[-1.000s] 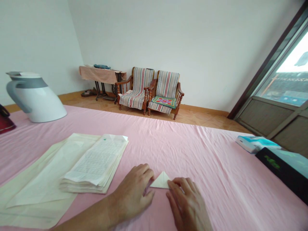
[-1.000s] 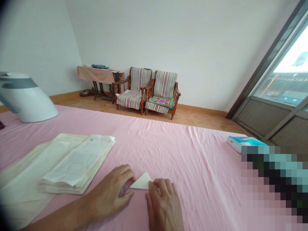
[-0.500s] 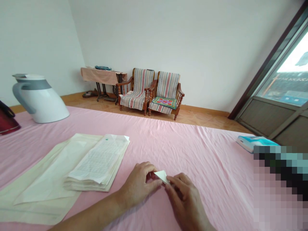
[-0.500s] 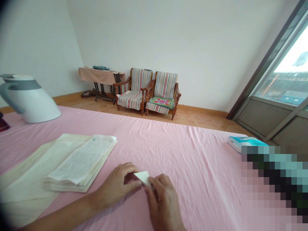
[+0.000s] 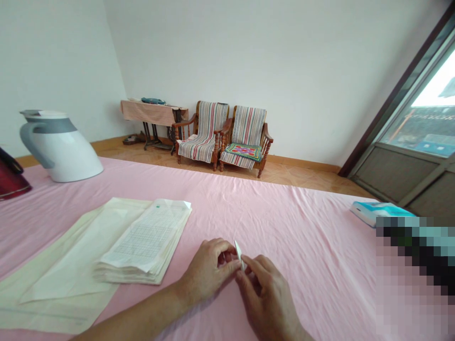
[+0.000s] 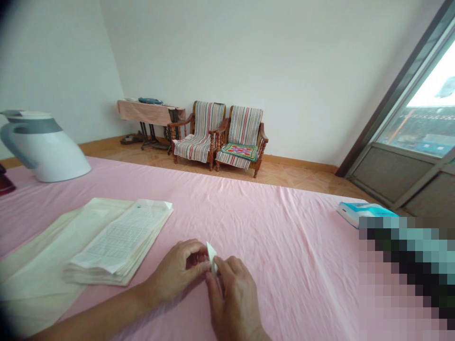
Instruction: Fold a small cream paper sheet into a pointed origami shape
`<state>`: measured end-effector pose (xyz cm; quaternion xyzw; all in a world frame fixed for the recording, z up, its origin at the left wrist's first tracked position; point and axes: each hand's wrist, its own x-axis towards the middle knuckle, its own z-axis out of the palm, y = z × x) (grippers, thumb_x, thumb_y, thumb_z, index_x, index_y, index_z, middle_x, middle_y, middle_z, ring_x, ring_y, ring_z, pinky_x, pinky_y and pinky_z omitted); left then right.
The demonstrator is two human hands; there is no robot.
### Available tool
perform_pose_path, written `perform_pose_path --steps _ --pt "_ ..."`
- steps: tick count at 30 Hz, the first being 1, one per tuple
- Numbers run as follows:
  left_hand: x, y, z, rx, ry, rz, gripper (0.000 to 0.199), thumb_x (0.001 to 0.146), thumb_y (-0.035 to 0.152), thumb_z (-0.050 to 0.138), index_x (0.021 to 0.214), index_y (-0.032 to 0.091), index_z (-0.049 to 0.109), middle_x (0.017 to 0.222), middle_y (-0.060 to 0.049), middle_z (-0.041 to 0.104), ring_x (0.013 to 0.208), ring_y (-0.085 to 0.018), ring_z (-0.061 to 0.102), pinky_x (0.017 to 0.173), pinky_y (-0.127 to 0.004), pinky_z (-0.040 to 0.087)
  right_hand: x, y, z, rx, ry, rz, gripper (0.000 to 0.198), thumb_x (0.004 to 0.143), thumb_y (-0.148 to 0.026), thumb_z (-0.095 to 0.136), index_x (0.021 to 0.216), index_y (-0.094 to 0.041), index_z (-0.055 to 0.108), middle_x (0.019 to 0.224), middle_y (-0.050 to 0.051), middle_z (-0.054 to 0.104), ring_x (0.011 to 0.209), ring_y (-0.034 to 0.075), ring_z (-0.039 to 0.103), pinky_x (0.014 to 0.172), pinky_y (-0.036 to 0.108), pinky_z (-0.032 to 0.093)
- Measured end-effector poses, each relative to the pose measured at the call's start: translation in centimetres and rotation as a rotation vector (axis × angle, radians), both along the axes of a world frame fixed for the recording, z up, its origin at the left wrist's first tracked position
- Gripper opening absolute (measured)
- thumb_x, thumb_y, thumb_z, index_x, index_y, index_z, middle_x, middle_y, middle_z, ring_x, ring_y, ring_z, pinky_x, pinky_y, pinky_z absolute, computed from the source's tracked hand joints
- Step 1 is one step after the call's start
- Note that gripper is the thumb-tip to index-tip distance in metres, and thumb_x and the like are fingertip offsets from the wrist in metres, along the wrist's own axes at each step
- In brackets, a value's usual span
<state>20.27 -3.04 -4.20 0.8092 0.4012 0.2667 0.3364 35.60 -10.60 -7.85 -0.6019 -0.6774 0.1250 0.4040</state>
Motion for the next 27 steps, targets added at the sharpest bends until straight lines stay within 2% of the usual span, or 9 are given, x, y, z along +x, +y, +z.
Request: perform_pose_path --steps 15,17,23,27 --pt "0.3 0.1 -0.1 0.014 -0.015 0.018 0.013 0.081 0.03 0.067 0.082 0.017 0.071 0.076 -0.001 0.068 0.07 -0.015 0.058 0.067 -0.025 0.04 0.2 0.3 0.6 -0.103 0.162 -0.036 0.023 0.094 -0.037 0.051 0.091 -0.021 0.066 0.073 0.001 0.061 0.063 0.015 0.057 0.058 0.025 0.04" --pt "0.3 0.1 -0.1 0.009 -0.012 0.025 0.012 0.081 0.028 0.066 0.083 0.017 0.071 0.075 -0.001 0.067 0.069 -0.015 0.058 0.065 -0.025 0.04 0.2 0.3 0.4 -0.093 0.169 -0.045 0.021 0.093 -0.036 0.052 0.091 -0.021 0.066 0.073 0.001 0.061 0.062 0.014 0.057 0.057 0.024 0.041" --pt "0.4 -0.1 -0.5 -0.019 -0.025 0.073 0.019 0.076 0.019 0.063 0.094 0.018 0.064 0.072 0.002 0.066 0.064 -0.014 0.056 0.063 -0.025 0.041 0.2 0.4 -0.4 -0.023 0.165 -0.097 0.023 0.091 -0.03 0.051 0.11 -0.02 0.06 0.075 -0.001 0.062 0.058 0.013 0.058 0.054 0.024 0.043" --pt "0.3 -0.2 -0.7 0.01 -0.023 0.075 0.017 0.073 0.015 0.061 0.09 0.018 0.062 0.074 0.001 0.065 0.067 -0.015 0.056 0.067 -0.026 0.041 0.4 0.5 -0.7 0.027 0.073 -0.173 0.026 0.086 -0.022 0.051 0.111 -0.02 0.057 0.085 0.0 0.064 0.056 0.012 0.057 0.054 0.024 0.044"
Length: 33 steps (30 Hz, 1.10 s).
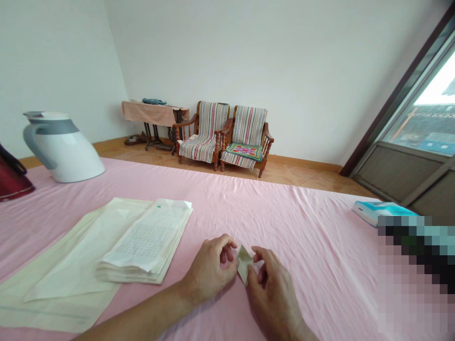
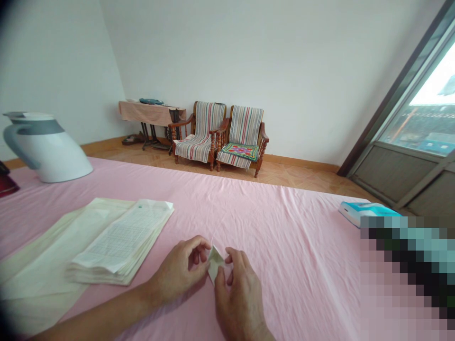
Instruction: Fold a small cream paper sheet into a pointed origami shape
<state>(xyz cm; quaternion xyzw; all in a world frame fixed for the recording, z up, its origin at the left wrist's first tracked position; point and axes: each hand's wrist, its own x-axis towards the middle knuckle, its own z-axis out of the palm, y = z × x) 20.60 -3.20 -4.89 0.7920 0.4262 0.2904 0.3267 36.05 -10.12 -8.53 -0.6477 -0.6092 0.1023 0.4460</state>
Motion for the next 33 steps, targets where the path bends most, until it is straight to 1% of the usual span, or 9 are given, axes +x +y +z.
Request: perform_pose_path --steps 3,6,9,12,14,20,24,30,33 --pt "0.0 -0.1 0.0 0.019 0.015 -0.02 0.015 0.071 0.012 0.06 0.084 0.018 0.062 0.076 0.001 0.065 0.071 -0.015 0.057 0.071 -0.027 0.04 0.2 -0.1 0.1 -0.017 -0.072 -0.046 0.027 0.084 -0.021 0.05 0.11 -0.02 0.056 0.087 0.0 0.064 0.057 0.013 0.058 0.054 0.025 0.044" --pt "0.0 -0.2 0.1 0.05 0.026 -0.058 0.018 0.067 0.007 0.058 0.081 0.019 0.061 0.08 0.0 0.065 0.076 -0.016 0.057 0.074 -0.029 0.039 0.4 -0.1 0.3 -0.004 -0.132 -0.048 0.023 0.084 -0.022 0.05 0.106 -0.021 0.057 0.087 0.002 0.064 0.065 0.016 0.061 0.057 0.027 0.044" --pt "0.0 -0.4 0.2 0.096 0.041 -0.112 0.021 0.068 0.005 0.057 0.082 0.019 0.062 0.081 0.0 0.064 0.079 -0.017 0.056 0.076 -0.03 0.038 0.5 -0.1 0.6 -0.02 -0.143 -0.003 0.021 0.085 -0.019 0.047 0.102 -0.02 0.06 0.085 0.003 0.063 0.071 0.018 0.061 0.061 0.028 0.045" --pt "0.0 -0.5 0.1 0.161 0.066 -0.168 0.02 0.07 0.003 0.057 0.082 0.018 0.062 0.082 -0.001 0.063 0.081 -0.018 0.054 0.077 -0.031 0.038 0.6 0.0 0.7 -0.066 -0.127 0.048 0.023 0.085 -0.014 0.045 0.099 -0.02 0.062 0.086 0.004 0.063 0.075 0.019 0.061 0.065 0.029 0.046" --pt "0.0 -0.6 0.1 0.187 0.072 -0.198 0.019 0.073 0.002 0.058 0.082 0.018 0.063 0.083 -0.002 0.063 0.083 -0.019 0.054 0.078 -0.031 0.038 0.7 -0.1 0.8 -0.071 -0.139 0.063 0.025 0.084 -0.012 0.045 0.099 -0.019 0.063 0.087 0.005 0.062 0.079 0.02 0.06 0.068 0.03 0.046" --pt "-0.2 -0.7 0.3 0.221 0.072 -0.273 0.016 0.079 0.004 0.066 0.088 0.017 0.066 0.089 -0.003 0.065 0.089 -0.019 0.055 0.082 -0.032 0.038 1.3 -0.5 1.5 -0.081 -0.28 0.135 0.024 0.089 -0.01 0.044 0.093 -0.022 0.065 0.087 0.005 0.059 0.078 0.018 0.058 0.067 0.028 0.046" --pt "-0.5 -0.6 0.2 0.27 0.088 -0.355 0.011 0.087 0.011 0.065 0.095 0.018 0.067 0.096 -0.003 0.067 0.092 -0.019 0.056 0.085 -0.033 0.038 1.9 -0.9 1.3 -0.058 -0.435 0.168 0.03 0.087 -0.005 0.045 0.103 -0.021 0.065 0.089 0.007 0.06 0.081 0.02 0.058 0.068 0.029 0.048" --pt "-0.7 -0.3 0.1 0.368 0.151 -0.447 0.012 0.096 0.016 0.054 0.098 0.018 0.066 0.101 -0.005 0.067 0.095 -0.02 0.056 0.087 -0.033 0.038 2.3 -1.2 0.7 -0.013 -0.624 0.192 0.054 0.075 0.004 0.041 0.121 -0.016 0.06 0.097 0.011 0.063 0.08 0.023 0.059 0.066 0.032 0.05" --pt "-0.8 -0.3 0.3 0.409 0.194 -0.483 0.015 0.098 0.017 0.05 0.099 0.017 0.065 0.102 -0.006 0.066 0.095 -0.02 0.056 0.086 -0.033 0.039 2.3 -1.5 1.1 -0.024 -0.65 0.231 0.053 0.074 0.001 0.043 0.121 -0.017 0.06 0.104 0.012 0.064 0.084 0.023 0.06 0.067 0.033 0.05"
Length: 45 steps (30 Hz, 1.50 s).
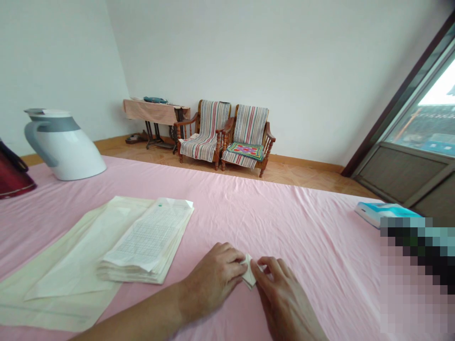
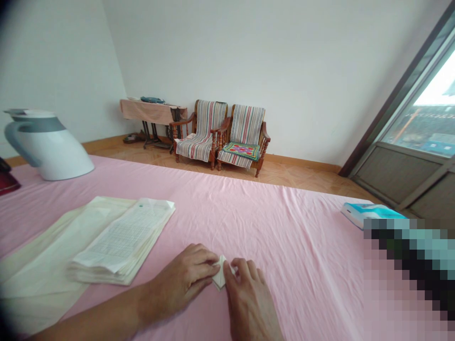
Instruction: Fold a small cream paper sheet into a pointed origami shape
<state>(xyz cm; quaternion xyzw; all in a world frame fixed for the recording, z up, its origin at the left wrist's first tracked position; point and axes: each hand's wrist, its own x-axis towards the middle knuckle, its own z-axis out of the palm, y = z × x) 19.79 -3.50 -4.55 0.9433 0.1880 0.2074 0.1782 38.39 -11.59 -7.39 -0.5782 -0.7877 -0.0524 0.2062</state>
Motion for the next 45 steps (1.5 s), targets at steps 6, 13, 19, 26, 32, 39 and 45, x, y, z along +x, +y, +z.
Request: perform_pose_path --steps 6,13,19,26,32,39,45 --pt "-0.4 0.0 0.7 0.073 0.034 -0.07 0.018 0.1 0.018 0.045 0.102 0.018 0.063 0.101 -0.006 0.067 0.096 -0.019 0.057 0.089 -0.033 0.037 0.1 -0.6 0.7 -0.016 -0.002 0.058 0.043 0.077 -0.004 0.049 0.115 -0.02 0.062 0.11 0.01 0.065 0.092 0.025 0.06 0.073 0.034 0.048" --pt "-0.7 -0.3 1.3 0.073 0.063 -0.067 0.018 0.099 0.013 0.047 0.108 0.02 0.062 0.096 -0.005 0.07 0.095 -0.018 0.06 0.094 -0.037 0.029 0.7 -0.6 0.7 0.035 0.065 0.164 0.032 0.078 -0.005 0.055 0.102 -0.024 0.065 0.097 0.003 0.07 0.085 0.019 0.064 0.079 0.033 0.043" --pt "-0.7 -0.4 1.1 0.105 0.082 -0.054 0.018 0.098 0.016 0.052 0.113 0.024 0.06 0.099 -0.003 0.07 0.098 -0.018 0.059 0.095 -0.038 0.026 0.6 -0.8 1.3 0.07 0.134 0.166 0.047 0.07 -0.004 0.054 0.109 -0.027 0.066 0.096 0.001 0.072 0.084 0.017 0.067 0.08 0.032 0.043" --pt "-0.8 -0.2 1.3 0.092 0.109 -0.07 0.012 0.098 0.02 0.054 0.105 0.024 0.062 0.101 -0.002 0.069 0.1 -0.019 0.057 0.094 -0.039 0.025 0.4 -1.1 1.7 0.124 0.106 0.161 0.049 0.067 -0.005 0.054 0.109 -0.028 0.066 0.094 0.0 0.072 0.082 0.018 0.066 0.076 0.032 0.046" --pt "-0.8 0.1 1.3 0.051 0.111 -0.072 0.016 0.099 0.021 0.051 0.108 0.025 0.064 0.104 -0.003 0.07 0.101 -0.019 0.058 0.093 -0.038 0.025 0.1 -1.0 1.6 0.117 0.123 0.167 0.035 0.069 -0.005 0.051 0.096 -0.023 0.065 0.082 0.0 0.069 0.074 0.017 0.064 0.077 0.033 0.043" --pt "-0.8 0.2 1.0 -0.063 0.062 -0.03 0.019 0.096 0.012 0.048 0.101 0.022 0.063 0.099 -0.004 0.07 0.095 -0.019 0.059 0.09 -0.036 0.027 0.0 -1.0 1.6 0.082 0.158 0.144 0.036 0.071 -0.006 0.051 0.099 -0.024 0.064 0.086 0.001 0.068 0.08 0.019 0.063 0.083 0.035 0.04" --pt "-0.7 0.1 0.8 -0.033 0.078 -0.014 0.018 0.095 0.011 0.049 0.104 0.021 0.061 0.097 -0.004 0.067 0.094 -0.019 0.057 0.089 -0.035 0.027 0.0 -0.8 0.6 0.095 0.018 0.13 0.053 0.067 -0.005 0.057 0.114 -0.028 0.062 0.09 0.001 0.067 0.08 0.019 0.061 0.082 0.036 0.038"
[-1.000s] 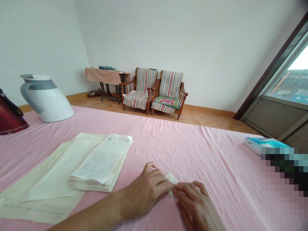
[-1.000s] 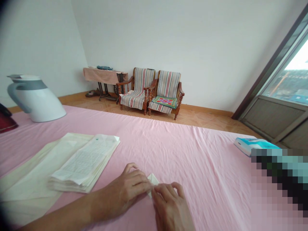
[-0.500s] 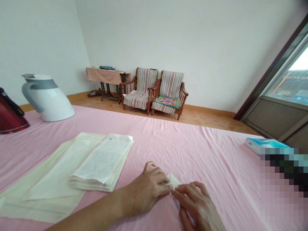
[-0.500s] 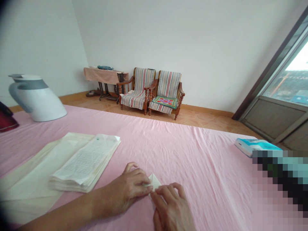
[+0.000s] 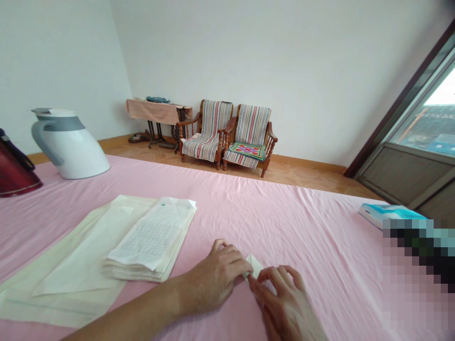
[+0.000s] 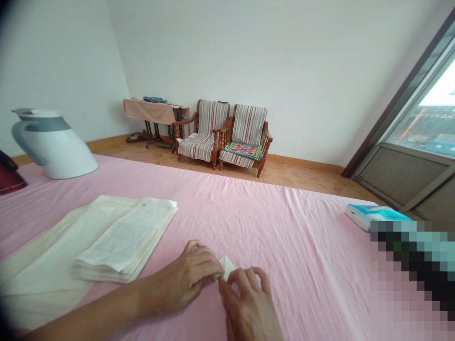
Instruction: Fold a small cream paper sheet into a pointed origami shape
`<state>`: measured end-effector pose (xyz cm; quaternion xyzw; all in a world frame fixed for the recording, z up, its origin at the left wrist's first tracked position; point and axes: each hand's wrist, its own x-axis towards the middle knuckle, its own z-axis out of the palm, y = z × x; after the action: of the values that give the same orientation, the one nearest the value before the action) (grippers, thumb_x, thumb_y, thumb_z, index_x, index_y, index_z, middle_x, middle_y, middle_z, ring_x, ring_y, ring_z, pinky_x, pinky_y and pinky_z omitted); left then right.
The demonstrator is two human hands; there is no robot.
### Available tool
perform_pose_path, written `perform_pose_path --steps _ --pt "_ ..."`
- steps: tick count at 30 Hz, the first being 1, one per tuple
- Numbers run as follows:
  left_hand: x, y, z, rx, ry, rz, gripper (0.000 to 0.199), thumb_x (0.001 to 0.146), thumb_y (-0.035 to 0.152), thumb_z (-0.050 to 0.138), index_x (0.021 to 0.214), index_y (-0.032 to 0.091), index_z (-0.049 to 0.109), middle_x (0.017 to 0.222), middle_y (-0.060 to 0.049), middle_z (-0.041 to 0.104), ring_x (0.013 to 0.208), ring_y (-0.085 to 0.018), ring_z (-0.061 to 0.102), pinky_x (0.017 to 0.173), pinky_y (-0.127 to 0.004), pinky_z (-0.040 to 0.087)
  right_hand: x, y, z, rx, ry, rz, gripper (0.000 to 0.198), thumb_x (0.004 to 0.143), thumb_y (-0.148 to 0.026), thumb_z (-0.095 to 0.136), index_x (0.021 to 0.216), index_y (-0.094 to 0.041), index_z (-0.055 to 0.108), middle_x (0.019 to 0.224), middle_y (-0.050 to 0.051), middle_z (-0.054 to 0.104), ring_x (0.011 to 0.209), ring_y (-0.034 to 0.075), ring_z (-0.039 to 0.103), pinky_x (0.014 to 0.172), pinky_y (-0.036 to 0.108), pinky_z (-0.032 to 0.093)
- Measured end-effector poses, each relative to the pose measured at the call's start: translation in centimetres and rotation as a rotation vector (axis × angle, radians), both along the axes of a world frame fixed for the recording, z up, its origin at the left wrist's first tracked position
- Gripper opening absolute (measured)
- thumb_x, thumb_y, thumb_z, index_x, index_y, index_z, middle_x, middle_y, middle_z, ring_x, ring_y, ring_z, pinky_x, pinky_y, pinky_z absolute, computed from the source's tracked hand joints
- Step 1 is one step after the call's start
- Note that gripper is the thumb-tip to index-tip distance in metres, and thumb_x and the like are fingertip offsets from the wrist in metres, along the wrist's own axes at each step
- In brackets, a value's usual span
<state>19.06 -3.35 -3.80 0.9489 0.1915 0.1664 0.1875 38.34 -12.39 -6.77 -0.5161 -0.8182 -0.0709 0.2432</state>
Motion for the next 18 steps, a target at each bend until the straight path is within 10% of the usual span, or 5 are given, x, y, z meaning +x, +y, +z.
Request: perform_pose_path --steps 7,18 --pt "0.0 0.2 -0.3 0.132 -0.005 -0.061 0.015 0.097 0.019 0.053 0.103 0.025 0.065 0.1 -0.002 0.066 0.094 -0.018 0.055 0.086 -0.036 0.027 -0.7 0.3 -1.2 0.192 0.027 0.03 0.028 0.074 -0.005 0.054 0.092 -0.023 0.064 0.081 0.001 0.066 0.075 0.018 0.061 0.087 0.038 0.036" --pt "-0.3 -0.6 0.8 0.367 0.098 -0.133 0.008 0.096 0.017 0.053 0.104 0.017 0.057 0.093 -0.004 0.064 0.095 -0.02 0.055 0.092 -0.039 0.03 0.3 0.7 -0.5 -0.085 0.422 -0.117 0.027 0.083 -0.005 0.039 0.089 -0.02 0.061 0.091 0.007 0.063 0.084 0.02 0.058 0.072 0.031 0.045"
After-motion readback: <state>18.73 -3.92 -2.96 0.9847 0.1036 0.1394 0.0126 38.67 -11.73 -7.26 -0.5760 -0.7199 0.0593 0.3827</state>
